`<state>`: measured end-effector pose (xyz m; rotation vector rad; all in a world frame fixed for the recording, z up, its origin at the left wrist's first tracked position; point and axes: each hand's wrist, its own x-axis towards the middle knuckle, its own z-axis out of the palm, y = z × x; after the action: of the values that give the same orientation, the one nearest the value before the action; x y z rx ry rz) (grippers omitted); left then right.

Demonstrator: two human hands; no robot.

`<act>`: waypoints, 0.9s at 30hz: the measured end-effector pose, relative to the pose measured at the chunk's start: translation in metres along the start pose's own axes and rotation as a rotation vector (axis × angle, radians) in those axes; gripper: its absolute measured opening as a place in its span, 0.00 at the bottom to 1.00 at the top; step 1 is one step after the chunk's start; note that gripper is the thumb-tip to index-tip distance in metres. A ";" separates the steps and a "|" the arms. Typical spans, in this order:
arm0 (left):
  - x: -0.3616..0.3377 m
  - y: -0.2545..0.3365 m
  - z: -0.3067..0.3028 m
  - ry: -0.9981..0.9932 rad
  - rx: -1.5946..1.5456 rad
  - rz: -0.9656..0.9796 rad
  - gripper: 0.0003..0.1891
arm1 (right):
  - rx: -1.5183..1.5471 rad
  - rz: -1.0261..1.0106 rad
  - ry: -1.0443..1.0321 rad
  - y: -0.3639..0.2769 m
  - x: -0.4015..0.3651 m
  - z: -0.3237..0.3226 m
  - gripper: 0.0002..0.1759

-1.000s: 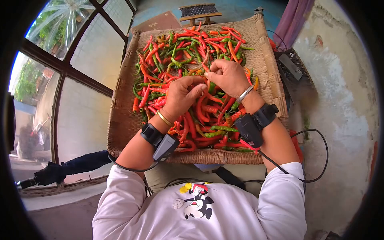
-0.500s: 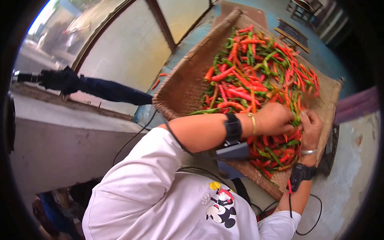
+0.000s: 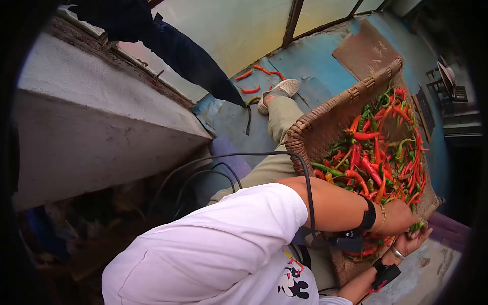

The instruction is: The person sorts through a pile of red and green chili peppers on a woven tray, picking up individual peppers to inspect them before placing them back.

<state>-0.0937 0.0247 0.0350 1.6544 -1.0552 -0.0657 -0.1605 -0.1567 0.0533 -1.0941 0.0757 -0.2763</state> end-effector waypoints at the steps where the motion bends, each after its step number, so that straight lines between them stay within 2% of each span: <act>1: 0.000 0.000 -0.001 -0.002 -0.019 -0.016 0.10 | -0.060 -0.043 0.074 0.002 -0.002 0.010 0.16; 2: 0.002 -0.002 -0.002 0.002 -0.022 -0.017 0.10 | -0.187 -0.133 0.146 0.008 -0.005 0.021 0.17; 3: 0.004 -0.003 -0.002 -0.011 -0.004 -0.041 0.11 | -0.192 -0.132 0.146 0.011 -0.003 0.030 0.17; 5: 0.006 -0.006 0.000 -0.025 0.011 -0.064 0.12 | -0.732 -0.130 0.369 0.013 0.000 0.039 0.16; 6: 0.006 -0.008 0.002 -0.011 0.029 -0.048 0.13 | -0.789 -0.092 0.269 0.005 0.003 0.009 0.13; 8: 0.005 -0.008 -0.001 0.005 0.046 -0.034 0.14 | -0.910 -0.082 0.230 -0.008 0.005 -0.011 0.13; 9: 0.001 -0.006 -0.011 -0.124 0.094 -0.014 0.15 | -1.028 -0.074 0.190 -0.014 0.008 -0.016 0.13; 10: 0.000 -0.006 -0.017 -0.253 0.142 0.005 0.15 | -1.027 -0.073 0.191 -0.022 0.011 -0.019 0.13; 11: -0.001 -0.007 -0.017 -0.256 0.142 0.004 0.15 | -0.998 -0.075 0.246 -0.033 0.014 -0.020 0.13; 13: -0.003 -0.010 -0.012 -0.214 0.153 0.038 0.15 | -0.970 -0.077 0.309 -0.049 0.017 -0.024 0.13; 15: -0.004 -0.018 -0.004 -0.158 0.161 0.062 0.13 | -0.841 -0.084 0.465 -0.057 0.026 -0.026 0.14; 17: -0.003 -0.024 0.000 -0.101 0.167 0.082 0.11 | -0.797 -0.086 0.494 -0.064 0.033 -0.037 0.14; 19: 0.001 -0.028 0.004 -0.250 0.266 0.036 0.08 | -0.470 -0.075 0.550 -0.065 0.038 -0.051 0.16; 21: -0.001 -0.028 0.002 -0.248 0.259 0.048 0.07 | -0.381 -0.093 0.559 -0.056 0.039 -0.081 0.17; 23: -0.001 -0.029 0.003 -0.314 0.330 0.058 0.06 | -0.467 0.072 0.697 -0.029 0.032 -0.059 0.18; 24: -0.001 -0.030 0.005 -0.334 0.352 0.057 0.06 | -0.557 0.159 0.657 -0.019 0.027 -0.057 0.17; 25: -0.001 -0.030 0.006 -0.340 0.355 0.055 0.06 | -0.550 0.162 0.660 -0.008 0.020 -0.050 0.17; 27: -0.002 -0.032 0.006 -0.285 0.323 0.072 0.06 | -0.900 0.153 0.291 0.017 0.003 -0.028 0.15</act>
<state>-0.0789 0.0212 0.0068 1.9341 -1.3978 -0.0896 -0.1596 -0.1743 0.0262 -1.9211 0.5840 -0.2654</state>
